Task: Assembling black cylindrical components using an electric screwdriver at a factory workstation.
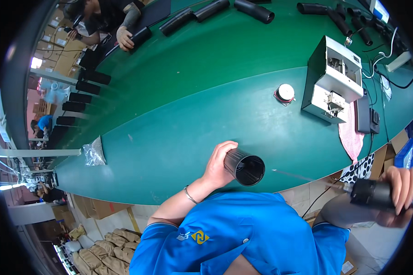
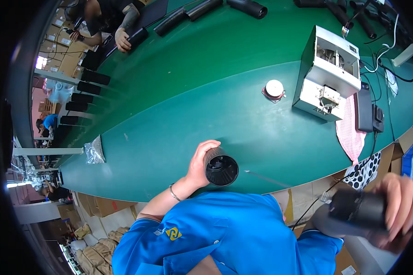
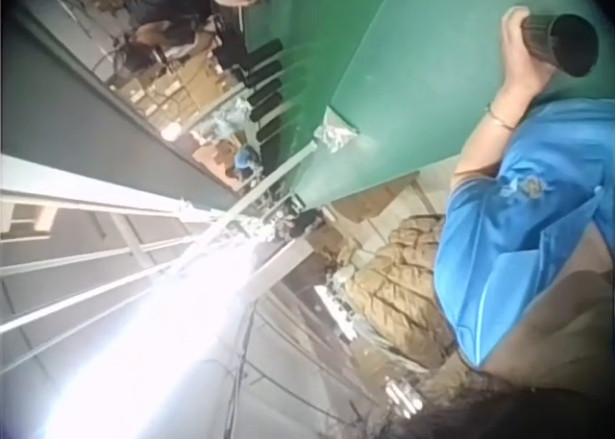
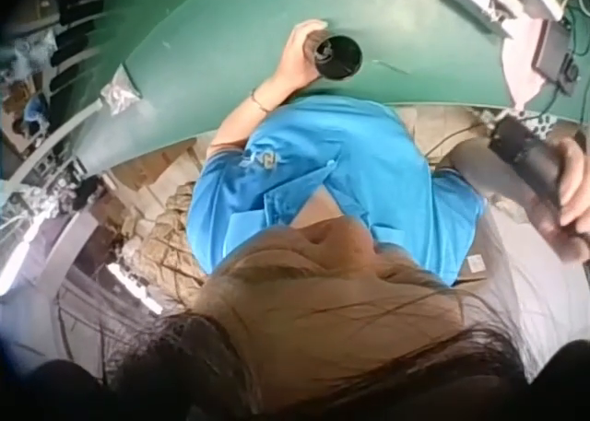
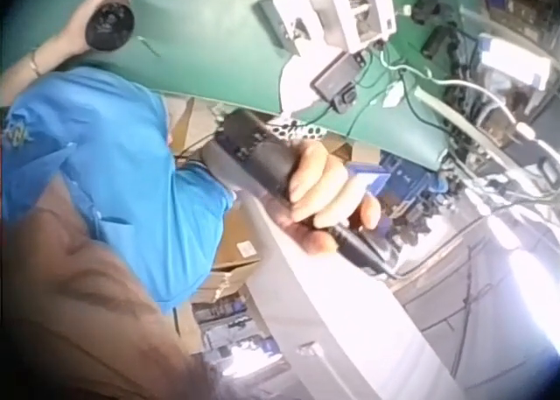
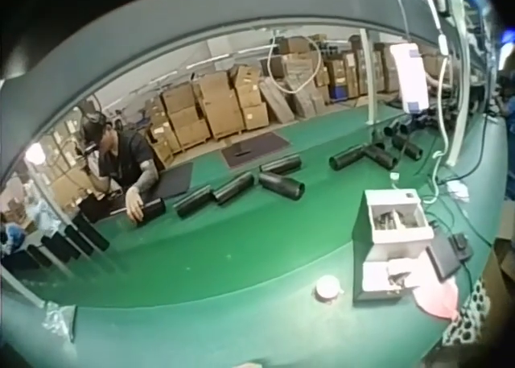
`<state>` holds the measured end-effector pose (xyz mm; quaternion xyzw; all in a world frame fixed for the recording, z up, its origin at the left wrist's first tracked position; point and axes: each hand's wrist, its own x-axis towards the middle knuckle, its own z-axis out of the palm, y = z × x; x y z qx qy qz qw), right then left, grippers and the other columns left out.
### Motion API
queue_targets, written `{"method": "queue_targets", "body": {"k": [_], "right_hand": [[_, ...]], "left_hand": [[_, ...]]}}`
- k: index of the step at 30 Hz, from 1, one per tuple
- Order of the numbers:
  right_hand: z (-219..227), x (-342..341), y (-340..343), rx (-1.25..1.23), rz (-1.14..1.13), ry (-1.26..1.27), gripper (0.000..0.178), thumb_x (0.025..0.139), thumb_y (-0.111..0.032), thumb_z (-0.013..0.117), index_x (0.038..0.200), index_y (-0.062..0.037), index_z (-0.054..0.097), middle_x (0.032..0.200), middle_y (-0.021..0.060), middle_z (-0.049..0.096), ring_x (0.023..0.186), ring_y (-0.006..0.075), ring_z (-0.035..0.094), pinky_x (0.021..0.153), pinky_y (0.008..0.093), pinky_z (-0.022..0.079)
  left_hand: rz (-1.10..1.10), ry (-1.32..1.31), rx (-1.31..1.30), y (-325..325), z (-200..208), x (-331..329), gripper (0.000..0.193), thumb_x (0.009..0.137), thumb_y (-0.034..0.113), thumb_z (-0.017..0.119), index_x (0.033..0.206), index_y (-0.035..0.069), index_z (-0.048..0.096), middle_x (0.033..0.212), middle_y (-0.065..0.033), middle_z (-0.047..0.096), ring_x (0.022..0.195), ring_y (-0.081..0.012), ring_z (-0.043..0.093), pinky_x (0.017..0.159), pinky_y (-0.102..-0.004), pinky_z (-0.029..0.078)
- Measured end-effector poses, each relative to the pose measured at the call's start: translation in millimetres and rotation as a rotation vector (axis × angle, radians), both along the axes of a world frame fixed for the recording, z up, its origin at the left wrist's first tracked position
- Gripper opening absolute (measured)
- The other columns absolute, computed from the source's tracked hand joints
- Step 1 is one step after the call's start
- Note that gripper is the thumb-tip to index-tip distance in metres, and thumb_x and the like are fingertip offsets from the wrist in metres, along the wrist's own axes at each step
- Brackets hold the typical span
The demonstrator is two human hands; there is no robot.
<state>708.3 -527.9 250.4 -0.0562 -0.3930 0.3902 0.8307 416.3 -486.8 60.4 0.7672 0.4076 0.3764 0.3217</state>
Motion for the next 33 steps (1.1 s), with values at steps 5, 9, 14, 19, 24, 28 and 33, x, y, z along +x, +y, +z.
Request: {"method": "queue_targets", "body": {"k": [5, 9, 14, 19, 24, 28, 33], "right_hand": [[-2.1, -24.1, -1.3, 0.076, 0.236, -0.198, 0.041, 0.075, -0.018, 0.060, 0.110, -0.0059, 0.044, 0.067, 0.0013, 0.050, 0.056, 0.0099, 0.051, 0.053, 0.0217, 0.045], [-22.0, -36.6, 9.2, 0.175, 0.262, -0.441, 0.053, 0.063, -0.010, 0.068, 0.105, -0.0061, 0.035, 0.076, 0.0049, 0.052, 0.058, 0.0110, 0.057, 0.053, 0.0230, 0.048], [-29.2, -74.8, 15.8, 0.042, 0.208, -0.419, 0.053, 0.062, -0.007, 0.068, 0.105, -0.0083, 0.037, 0.071, 0.0056, 0.052, 0.054, 0.0132, 0.054, 0.051, 0.0233, 0.045], [-39.7, -89.3, 20.2, -0.024, 0.211, -0.341, 0.050, 0.060, 0.000, 0.066, 0.102, -0.0053, 0.040, 0.067, 0.0065, 0.051, 0.053, 0.0156, 0.050, 0.049, 0.0244, 0.041], [-46.4, -90.4, 23.0, -0.050, 0.252, -0.422, 0.050, 0.061, -0.009, 0.070, 0.100, -0.0113, 0.039, 0.066, 0.0037, 0.053, 0.053, 0.0151, 0.054, 0.049, 0.0247, 0.044], [-47.1, -87.3, 24.9, 0.016, 0.344, -0.437, 0.050, 0.061, -0.009, 0.071, 0.099, -0.0114, 0.039, 0.066, 0.0039, 0.053, 0.053, 0.0150, 0.054, 0.048, 0.0251, 0.043], [-44.2, -82.8, 20.9, -0.006, 0.310, -0.277, 0.049, 0.057, 0.006, 0.065, 0.100, -0.0025, 0.043, 0.065, 0.0091, 0.055, 0.048, 0.0188, 0.051, 0.043, 0.0276, 0.043]], "left_hand": [[0.013, 0.000, 0.009, -6.3, -0.2, 2.7, 0.062, 0.049, -0.002, 0.069, 0.105, 0.003, 0.041, 0.103, -0.0115, 0.048, 0.090, -0.0254, 0.049, 0.078, -0.0309, 0.041], [0.016, 0.008, 0.005, -9.2, 0.7, 2.9, 0.062, 0.049, -0.002, 0.069, 0.104, 0.003, 0.041, 0.103, -0.0117, 0.048, 0.090, -0.0255, 0.049, 0.078, -0.0310, 0.041], [0.011, 0.011, 0.023, -9.4, -1.4, -0.8, 0.062, 0.049, -0.002, 0.069, 0.104, 0.003, 0.041, 0.103, -0.0118, 0.048, 0.090, -0.0256, 0.049, 0.078, -0.0311, 0.041], [0.013, 0.001, 0.023, -7.4, -3.1, -3.4, 0.062, 0.049, -0.001, 0.069, 0.104, 0.003, 0.041, 0.103, -0.0117, 0.048, 0.090, -0.0256, 0.049, 0.078, -0.0312, 0.041], [0.004, -0.015, 0.023, -6.6, -2.2, -4.1, 0.062, 0.049, 0.000, 0.069, 0.104, 0.003, 0.041, 0.103, -0.0117, 0.048, 0.090, -0.0256, 0.049, 0.079, -0.0315, 0.041], [-0.011, -0.016, 0.025, -7.6, 1.5, -1.8, 0.062, 0.049, 0.001, 0.070, 0.104, 0.003, 0.041, 0.103, -0.0118, 0.048, 0.090, -0.0256, 0.049, 0.078, -0.0317, 0.041], [-0.030, 0.007, 0.010, -6.9, 6.8, 1.2, 0.063, 0.048, 0.000, 0.070, 0.104, 0.003, 0.041, 0.103, -0.0119, 0.048, 0.091, -0.0263, 0.048, 0.079, -0.0321, 0.040]]}}
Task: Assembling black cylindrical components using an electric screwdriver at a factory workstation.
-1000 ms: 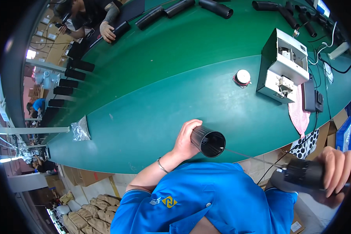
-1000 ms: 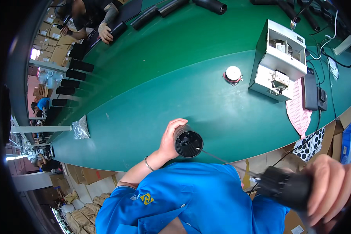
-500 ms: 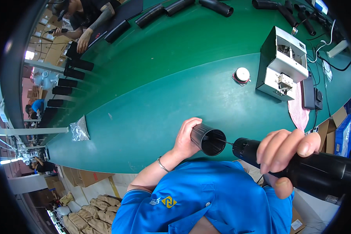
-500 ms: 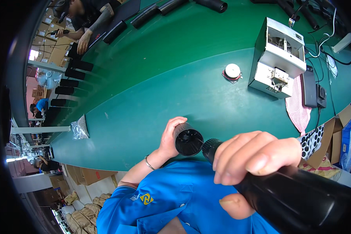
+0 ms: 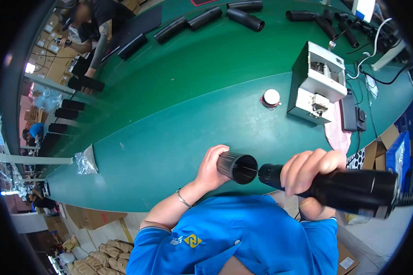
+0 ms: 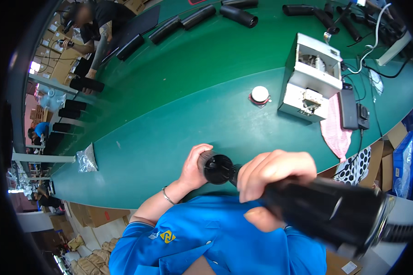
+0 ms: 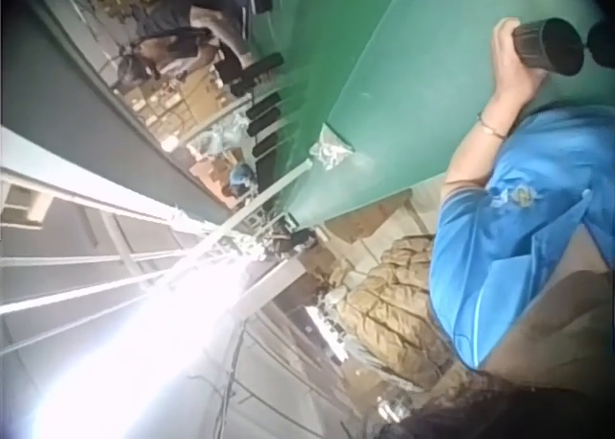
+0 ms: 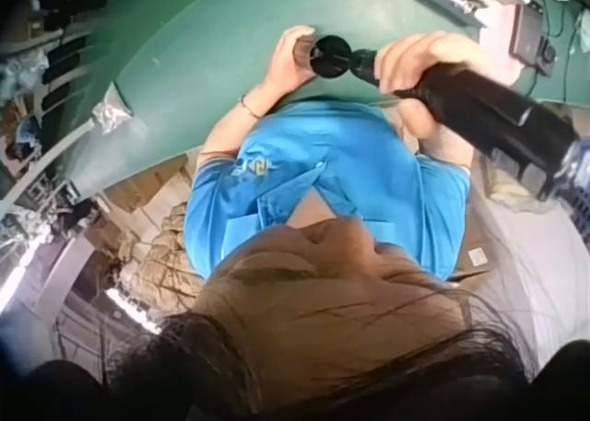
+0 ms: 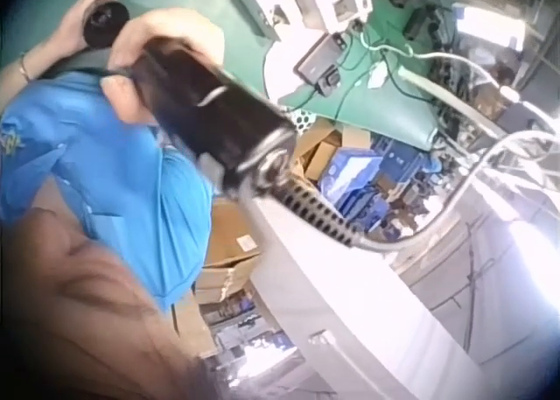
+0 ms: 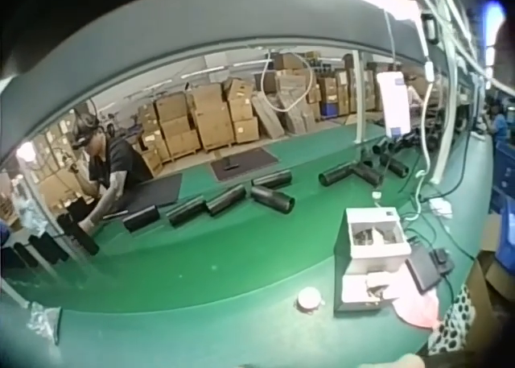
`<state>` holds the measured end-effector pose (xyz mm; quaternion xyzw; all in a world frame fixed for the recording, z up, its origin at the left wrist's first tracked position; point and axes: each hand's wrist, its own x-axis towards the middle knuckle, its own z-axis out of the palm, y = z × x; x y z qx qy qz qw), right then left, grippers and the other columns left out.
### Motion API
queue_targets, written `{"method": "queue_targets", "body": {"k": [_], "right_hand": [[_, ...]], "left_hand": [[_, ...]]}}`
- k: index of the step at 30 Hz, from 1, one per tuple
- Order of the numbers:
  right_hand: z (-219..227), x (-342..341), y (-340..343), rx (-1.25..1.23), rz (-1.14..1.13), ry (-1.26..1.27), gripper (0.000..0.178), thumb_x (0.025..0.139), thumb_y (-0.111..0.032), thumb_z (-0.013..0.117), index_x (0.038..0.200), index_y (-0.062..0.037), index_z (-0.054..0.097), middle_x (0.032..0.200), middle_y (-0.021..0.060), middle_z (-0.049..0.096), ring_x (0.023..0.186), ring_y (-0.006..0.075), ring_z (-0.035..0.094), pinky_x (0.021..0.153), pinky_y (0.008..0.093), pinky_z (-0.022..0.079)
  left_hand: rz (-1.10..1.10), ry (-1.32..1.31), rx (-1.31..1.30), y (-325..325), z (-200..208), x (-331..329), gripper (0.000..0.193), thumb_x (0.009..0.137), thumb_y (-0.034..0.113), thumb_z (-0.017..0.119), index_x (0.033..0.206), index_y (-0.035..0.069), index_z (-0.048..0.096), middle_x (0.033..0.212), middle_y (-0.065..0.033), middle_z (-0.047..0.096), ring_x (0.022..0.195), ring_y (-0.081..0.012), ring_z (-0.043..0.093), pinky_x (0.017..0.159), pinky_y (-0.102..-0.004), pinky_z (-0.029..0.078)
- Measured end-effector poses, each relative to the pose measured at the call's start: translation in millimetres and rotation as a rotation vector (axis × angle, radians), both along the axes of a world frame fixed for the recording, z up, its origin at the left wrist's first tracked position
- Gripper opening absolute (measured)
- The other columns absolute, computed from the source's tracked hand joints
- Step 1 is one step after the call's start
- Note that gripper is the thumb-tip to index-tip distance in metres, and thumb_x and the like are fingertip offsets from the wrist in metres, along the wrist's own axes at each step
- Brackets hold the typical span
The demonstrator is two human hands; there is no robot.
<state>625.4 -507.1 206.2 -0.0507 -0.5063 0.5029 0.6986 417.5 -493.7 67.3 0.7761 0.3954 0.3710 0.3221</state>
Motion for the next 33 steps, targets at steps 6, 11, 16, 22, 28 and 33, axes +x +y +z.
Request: {"method": "queue_targets", "body": {"k": [6, 11, 16, 22, 28, 33], "right_hand": [[56.4, 113.8, -21.3, 0.125, -0.395, 0.190, 0.045, 0.070, -0.009, 0.056, 0.112, -0.0043, 0.042, 0.071, 0.0025, 0.046, 0.057, 0.0089, 0.044, 0.056, 0.0227, 0.036], [40.0, 155.3, 15.5, -0.001, -0.807, -0.090, 0.035, 0.074, 0.001, 0.045, 0.109, -0.0004, 0.041, 0.072, 0.0061, 0.046, 0.060, 0.0129, 0.044, 0.061, 0.0248, 0.035], [33.7, 156.2, 30.5, -0.059, -0.868, -0.161, 0.033, 0.075, 0.000, 0.046, 0.108, -0.0019, 0.041, 0.072, 0.0059, 0.045, 0.061, 0.0123, 0.042, 0.061, 0.0233, 0.034], [20.4, 158.8, 22.3, -0.156, -0.580, -0.073, 0.033, 0.074, 0.003, 0.045, 0.107, -0.0021, 0.043, 0.071, 0.0042, 0.042, 0.058, 0.0108, 0.040, 0.059, 0.0220, 0.034], [46.4, 111.8, -40.0, 0.004, -0.032, 0.281, 0.023, 0.060, -0.008, 0.059, 0.077, -0.0046, 0.043, 0.065, -0.0015, 0.045, 0.049, 0.0051, 0.042, 0.067, 0.0152, 0.036], [44.1, 54.6, -37.1, 0.076, -0.095, 0.060, 0.035, 0.058, -0.007, 0.067, 0.086, -0.0048, 0.046, 0.068, 0.0006, 0.053, 0.052, 0.0099, 0.055, 0.058, 0.0203, 0.049]], "left_hand": [[0.098, 0.081, -0.011, 11.5, 16.2, 3.3, 0.063, 0.049, -0.001, 0.068, 0.105, 0.003, 0.040, 0.103, -0.0113, 0.047, 0.092, -0.0261, 0.048, 0.080, -0.0322, 0.040], [0.037, 0.060, -0.098, 16.6, 26.9, 0.2, 0.064, 0.051, -0.001, 0.068, 0.108, 0.003, 0.039, 0.105, -0.0113, 0.045, 0.094, -0.0258, 0.047, 0.081, -0.0318, 0.039], [-0.011, 0.084, -0.233, 16.5, 28.0, 1.7, 0.070, 0.053, 0.001, 0.070, 0.114, 0.003, 0.036, 0.108, -0.0126, 0.043, 0.096, -0.0261, 0.046, 0.084, -0.0317, 0.038], [0.063, -0.017, -0.238, -0.2, 14.2, 2.5, 0.070, 0.052, -0.002, 0.067, 0.114, 0.003, 0.034, 0.111, -0.0142, 0.038, 0.097, -0.0276, 0.045, 0.082, -0.0331, 0.039], [0.040, -0.007, 0.013, -8.6, -4.4, -9.8, 0.064, 0.053, -0.002, 0.068, 0.109, 0.003, 0.037, 0.112, -0.0150, 0.037, 0.096, -0.0288, 0.045, 0.080, -0.0339, 0.040], [0.024, -0.073, 0.030, -8.7, -18.0, -17.3, 0.063, 0.052, -0.002, 0.068, 0.108, 0.003, 0.039, 0.108, -0.0141, 0.042, 0.093, -0.0272, 0.047, 0.079, -0.0331, 0.041]]}}
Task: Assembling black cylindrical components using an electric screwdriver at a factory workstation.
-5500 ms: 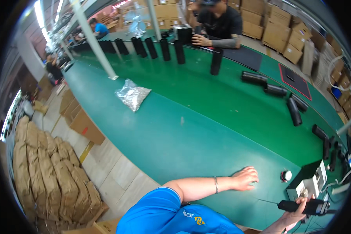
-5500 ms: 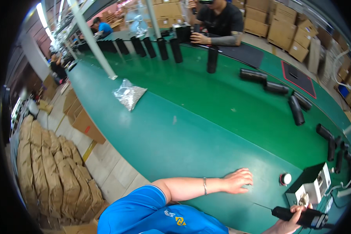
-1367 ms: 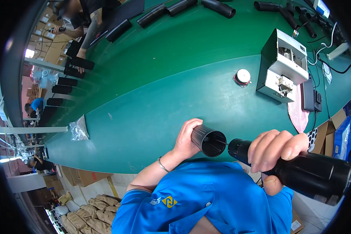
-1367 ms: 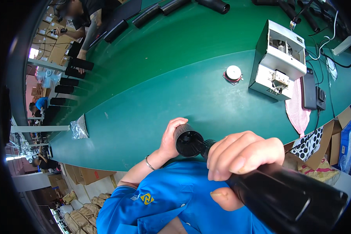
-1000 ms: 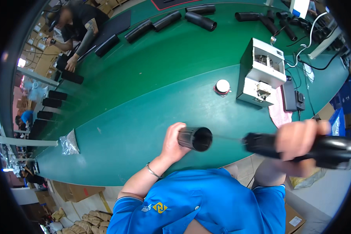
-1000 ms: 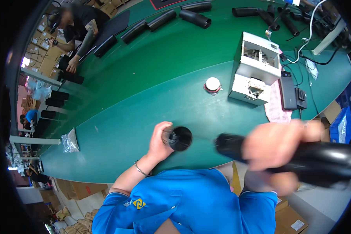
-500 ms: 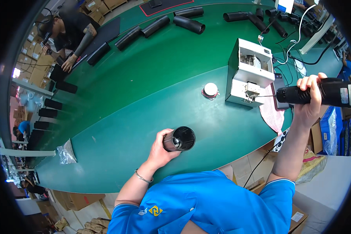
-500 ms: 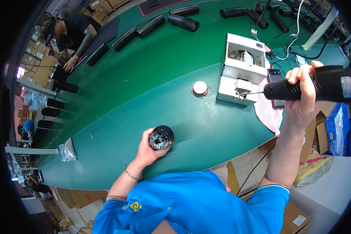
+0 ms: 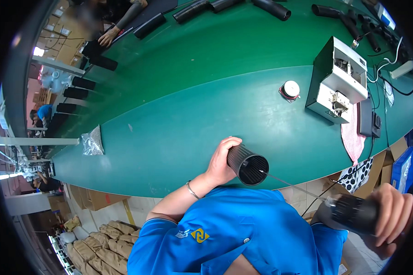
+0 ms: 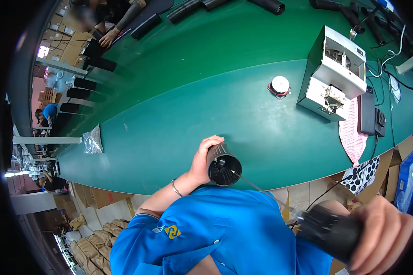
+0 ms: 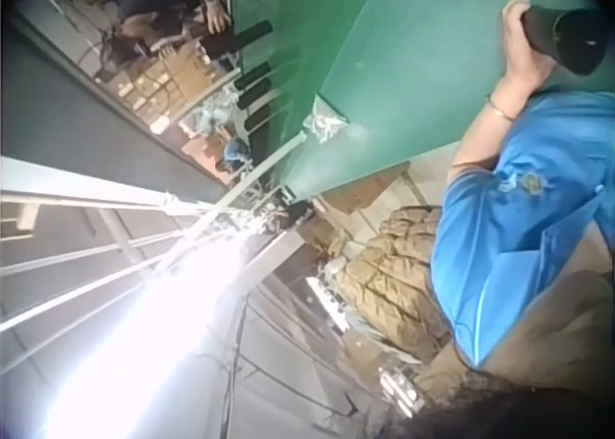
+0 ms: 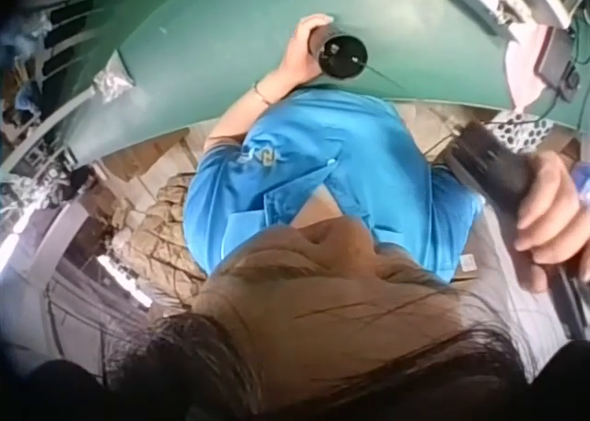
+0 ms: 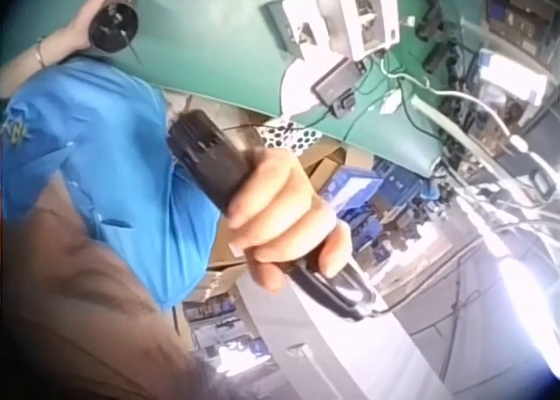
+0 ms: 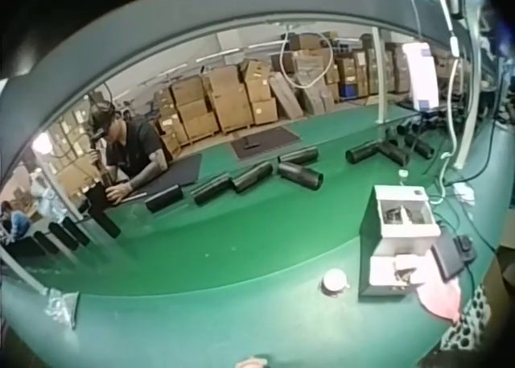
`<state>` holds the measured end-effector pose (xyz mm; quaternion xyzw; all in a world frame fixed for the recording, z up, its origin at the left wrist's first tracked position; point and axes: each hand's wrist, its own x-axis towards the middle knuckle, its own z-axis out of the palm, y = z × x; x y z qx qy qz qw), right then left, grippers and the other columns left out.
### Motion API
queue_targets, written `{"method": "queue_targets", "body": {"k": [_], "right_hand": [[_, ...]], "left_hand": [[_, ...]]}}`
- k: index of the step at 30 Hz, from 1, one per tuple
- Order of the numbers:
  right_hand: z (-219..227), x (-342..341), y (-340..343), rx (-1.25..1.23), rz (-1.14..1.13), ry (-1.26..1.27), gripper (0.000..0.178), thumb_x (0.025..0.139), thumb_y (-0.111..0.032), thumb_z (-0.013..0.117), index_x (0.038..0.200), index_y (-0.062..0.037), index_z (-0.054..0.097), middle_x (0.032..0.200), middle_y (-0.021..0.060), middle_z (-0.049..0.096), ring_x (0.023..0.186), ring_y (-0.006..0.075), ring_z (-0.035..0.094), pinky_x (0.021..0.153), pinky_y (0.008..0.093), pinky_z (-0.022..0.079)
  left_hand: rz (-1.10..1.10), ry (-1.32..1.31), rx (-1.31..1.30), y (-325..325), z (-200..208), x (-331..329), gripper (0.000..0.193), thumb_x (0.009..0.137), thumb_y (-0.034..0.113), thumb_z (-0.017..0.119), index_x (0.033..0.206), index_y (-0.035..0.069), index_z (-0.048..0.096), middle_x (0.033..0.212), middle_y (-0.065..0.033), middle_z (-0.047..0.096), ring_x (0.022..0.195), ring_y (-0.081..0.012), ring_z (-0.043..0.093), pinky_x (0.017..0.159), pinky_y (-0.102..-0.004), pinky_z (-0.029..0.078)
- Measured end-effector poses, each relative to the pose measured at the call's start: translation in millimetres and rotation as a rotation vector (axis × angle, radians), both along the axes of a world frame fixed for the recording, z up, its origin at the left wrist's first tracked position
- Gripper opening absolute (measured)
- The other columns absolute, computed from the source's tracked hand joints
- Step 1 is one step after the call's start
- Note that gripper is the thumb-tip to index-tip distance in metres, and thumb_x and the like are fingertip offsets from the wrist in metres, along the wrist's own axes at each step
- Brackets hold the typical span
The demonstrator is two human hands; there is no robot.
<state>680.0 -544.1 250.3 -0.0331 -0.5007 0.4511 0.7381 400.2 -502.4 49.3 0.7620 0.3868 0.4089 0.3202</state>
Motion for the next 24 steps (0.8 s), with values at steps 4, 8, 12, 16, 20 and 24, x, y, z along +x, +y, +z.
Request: {"method": "queue_targets", "body": {"k": [4, 8, 12, 16, 20, 24], "right_hand": [[-20.4, -32.6, 11.2, 0.153, -0.004, -0.036, 0.049, 0.061, -0.010, 0.070, 0.099, -0.0070, 0.040, 0.068, 0.0027, 0.054, 0.053, 0.0120, 0.057, 0.055, 0.0220, 0.050], [-26.4, -56.7, 14.2, -0.012, -0.055, -0.288, 0.053, 0.063, -0.011, 0.070, 0.103, -0.0113, 0.036, 0.069, 0.0035, 0.054, 0.055, 0.0126, 0.057, 0.053, 0.0229, 0.048], [-36.8, -73.4, 23.2, -0.068, -0.010, -0.304, 0.050, 0.063, -0.010, 0.070, 0.101, -0.0122, 0.037, 0.068, 0.0038, 0.054, 0.055, 0.0130, 0.057, 0.052, 0.0232, 0.046], [-46.2, -82.4, 28.1, -0.110, 0.030, -0.170, 0.048, 0.055, 0.005, 0.070, 0.091, -0.0067, 0.041, 0.066, 0.0086, 0.054, 0.052, 0.0192, 0.055, 0.045, 0.0251, 0.044], [-44.2, -78.1, 26.2, -0.094, 0.067, -0.200, 0.048, 0.055, 0.004, 0.070, 0.091, -0.0066, 0.042, 0.066, 0.0081, 0.054, 0.051, 0.0191, 0.054, 0.045, 0.0253, 0.044], [-47.2, -70.8, 29.0, -0.074, 0.092, -0.204, 0.048, 0.059, -0.003, 0.070, 0.097, -0.0084, 0.040, 0.065, 0.0056, 0.053, 0.051, 0.0164, 0.054, 0.046, 0.0249, 0.043]], "left_hand": [[-0.001, -0.001, -0.024, -2.0, 3.8, 4.8, 0.062, 0.052, -0.002, 0.068, 0.107, 0.004, 0.040, 0.104, -0.0130, 0.045, 0.091, -0.0262, 0.048, 0.078, -0.0324, 0.041], [0.018, 0.018, -0.042, -3.7, 4.1, 3.7, 0.062, 0.051, -0.002, 0.069, 0.106, 0.004, 0.041, 0.102, -0.0122, 0.046, 0.090, -0.0257, 0.048, 0.078, -0.0319, 0.041], [0.007, 0.005, -0.032, -1.1, -0.3, 2.0, 0.063, 0.051, -0.001, 0.069, 0.106, 0.004, 0.041, 0.103, -0.0122, 0.046, 0.090, -0.0256, 0.048, 0.078, -0.0318, 0.041], [0.005, -0.001, -0.022, 2.9, -2.8, 1.9, 0.062, 0.050, -0.001, 0.069, 0.105, 0.004, 0.041, 0.103, -0.0121, 0.046, 0.090, -0.0257, 0.048, 0.077, -0.0316, 0.041], [0.004, 0.001, -0.032, 0.2, 0.4, 4.1, 0.063, 0.049, -0.001, 0.070, 0.105, 0.004, 0.041, 0.102, -0.0121, 0.046, 0.090, -0.0257, 0.048, 0.078, -0.0317, 0.040], [-0.006, 0.026, -0.057, -0.2, 8.2, 10.5, 0.063, 0.049, -0.001, 0.069, 0.105, 0.004, 0.041, 0.102, -0.0122, 0.047, 0.090, -0.0258, 0.048, 0.078, -0.0320, 0.040]]}}
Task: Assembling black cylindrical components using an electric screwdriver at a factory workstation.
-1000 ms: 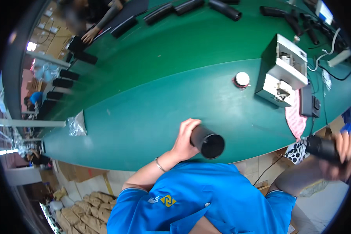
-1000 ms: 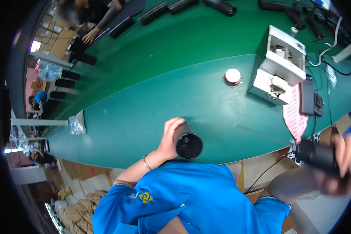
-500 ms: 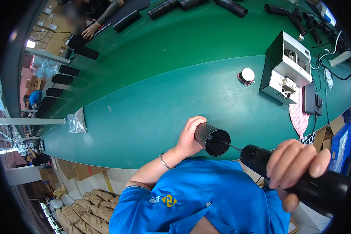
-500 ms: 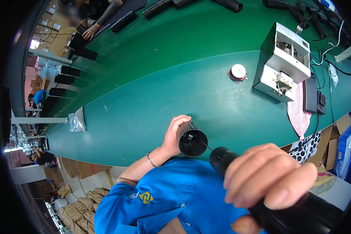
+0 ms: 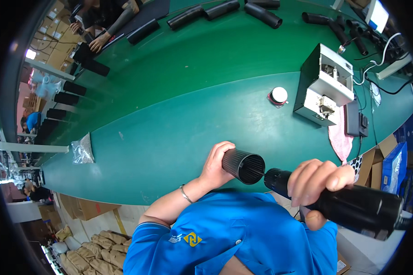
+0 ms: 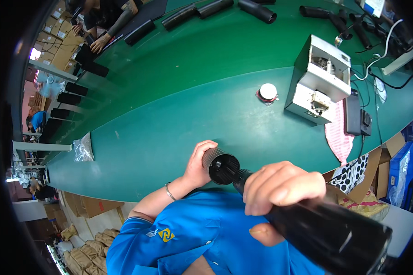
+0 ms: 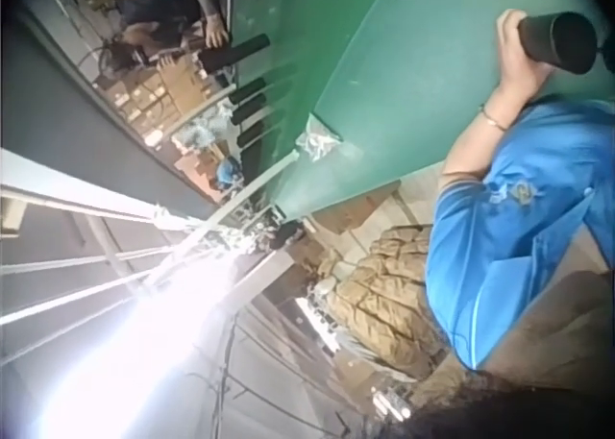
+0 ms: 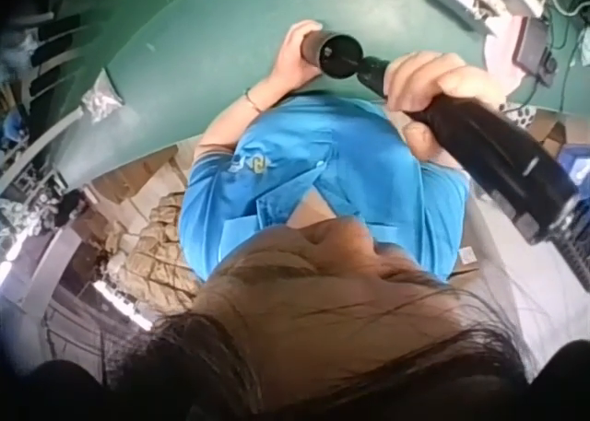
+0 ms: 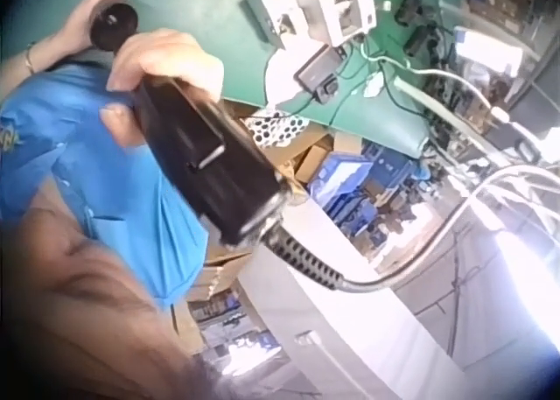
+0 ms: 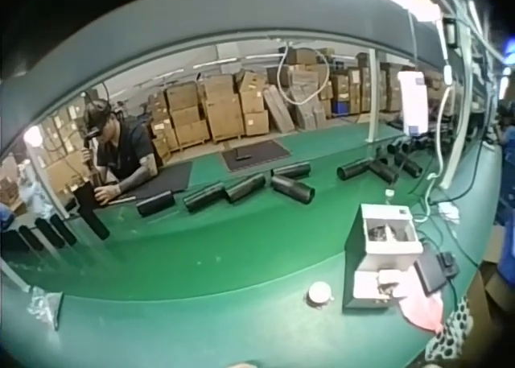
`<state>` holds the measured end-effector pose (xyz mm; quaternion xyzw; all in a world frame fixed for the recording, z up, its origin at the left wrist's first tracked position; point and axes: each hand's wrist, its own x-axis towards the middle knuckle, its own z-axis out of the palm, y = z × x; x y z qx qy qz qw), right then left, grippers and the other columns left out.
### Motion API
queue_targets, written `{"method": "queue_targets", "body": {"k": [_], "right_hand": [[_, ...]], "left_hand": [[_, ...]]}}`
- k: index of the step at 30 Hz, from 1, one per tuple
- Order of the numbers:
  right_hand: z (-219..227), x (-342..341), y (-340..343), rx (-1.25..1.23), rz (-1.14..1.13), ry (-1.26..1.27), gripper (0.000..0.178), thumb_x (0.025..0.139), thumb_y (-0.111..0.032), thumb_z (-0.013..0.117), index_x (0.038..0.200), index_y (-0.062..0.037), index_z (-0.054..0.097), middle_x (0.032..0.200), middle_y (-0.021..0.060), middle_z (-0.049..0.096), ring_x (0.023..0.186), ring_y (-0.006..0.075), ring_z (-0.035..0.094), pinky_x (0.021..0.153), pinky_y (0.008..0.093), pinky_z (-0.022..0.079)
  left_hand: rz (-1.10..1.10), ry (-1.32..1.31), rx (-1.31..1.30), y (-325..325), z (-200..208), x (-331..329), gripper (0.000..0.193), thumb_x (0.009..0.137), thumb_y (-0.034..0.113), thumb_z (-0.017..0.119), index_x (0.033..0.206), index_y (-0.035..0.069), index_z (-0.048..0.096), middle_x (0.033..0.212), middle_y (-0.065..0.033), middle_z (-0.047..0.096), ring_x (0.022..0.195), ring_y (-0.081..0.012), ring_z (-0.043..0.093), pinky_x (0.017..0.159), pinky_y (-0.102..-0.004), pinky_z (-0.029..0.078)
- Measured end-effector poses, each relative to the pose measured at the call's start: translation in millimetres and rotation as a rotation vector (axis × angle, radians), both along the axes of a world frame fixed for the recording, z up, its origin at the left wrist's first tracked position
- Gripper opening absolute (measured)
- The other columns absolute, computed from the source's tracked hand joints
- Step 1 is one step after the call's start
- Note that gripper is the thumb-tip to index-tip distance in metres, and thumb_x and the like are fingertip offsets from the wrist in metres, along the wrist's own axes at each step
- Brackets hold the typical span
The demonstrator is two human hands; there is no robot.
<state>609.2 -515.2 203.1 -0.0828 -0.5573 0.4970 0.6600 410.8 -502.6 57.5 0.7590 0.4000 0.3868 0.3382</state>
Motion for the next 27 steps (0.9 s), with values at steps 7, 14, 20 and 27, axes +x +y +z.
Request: {"method": "queue_targets", "body": {"k": [7, 14, 20, 27], "right_hand": [[40.4, 82.0, -14.1, 0.052, -0.268, 0.343, 0.047, 0.067, -0.007, 0.060, 0.110, -0.0034, 0.042, 0.070, 0.0040, 0.051, 0.054, 0.0115, 0.047, 0.052, 0.0250, 0.039], [36.0, 175.7, 13.4, 0.022, -0.718, 0.085, 0.034, 0.077, -0.002, 0.045, 0.110, -0.0007, 0.040, 0.075, 0.0069, 0.046, 0.060, 0.0115, 0.041, 0.062, 0.0242, 0.034], [22.0, 174.7, 37.7, -0.033, -0.791, 0.010, 0.033, 0.078, -0.002, 0.046, 0.110, -0.0006, 0.038, 0.075, 0.0070, 0.045, 0.064, 0.0129, 0.042, 0.065, 0.0247, 0.035], [19.8, 172.3, 6.2, -0.120, -0.433, 0.180, 0.033, 0.076, 0.001, 0.043, 0.109, -0.0011, 0.039, 0.074, 0.0062, 0.043, 0.061, 0.0111, 0.040, 0.059, 0.0234, 0.034]], "left_hand": [[0.084, 0.100, -0.014, 18.4, 8.6, -1.3, 0.061, 0.051, 0.000, 0.068, 0.105, 0.004, 0.042, 0.105, -0.0128, 0.046, 0.093, -0.0258, 0.047, 0.080, -0.0321, 0.039], [-0.040, 0.073, -0.265, 23.4, 7.3, -16.2, 0.065, 0.056, 0.002, 0.068, 0.112, 0.004, 0.035, 0.108, -0.0136, 0.043, 0.096, -0.0261, 0.046, 0.083, -0.0326, 0.039], [-0.006, 0.129, -0.293, 18.0, 20.6, -7.5, 0.073, 0.056, 0.001, 0.069, 0.119, 0.003, 0.030, 0.109, -0.0140, 0.040, 0.097, -0.0269, 0.046, 0.083, -0.0329, 0.039], [0.071, -0.058, -0.142, -3.7, 6.4, 0.0, 0.069, 0.056, 0.000, 0.069, 0.115, 0.001, 0.034, 0.109, -0.0134, 0.041, 0.098, -0.0261, 0.044, 0.086, -0.0320, 0.037]]}}
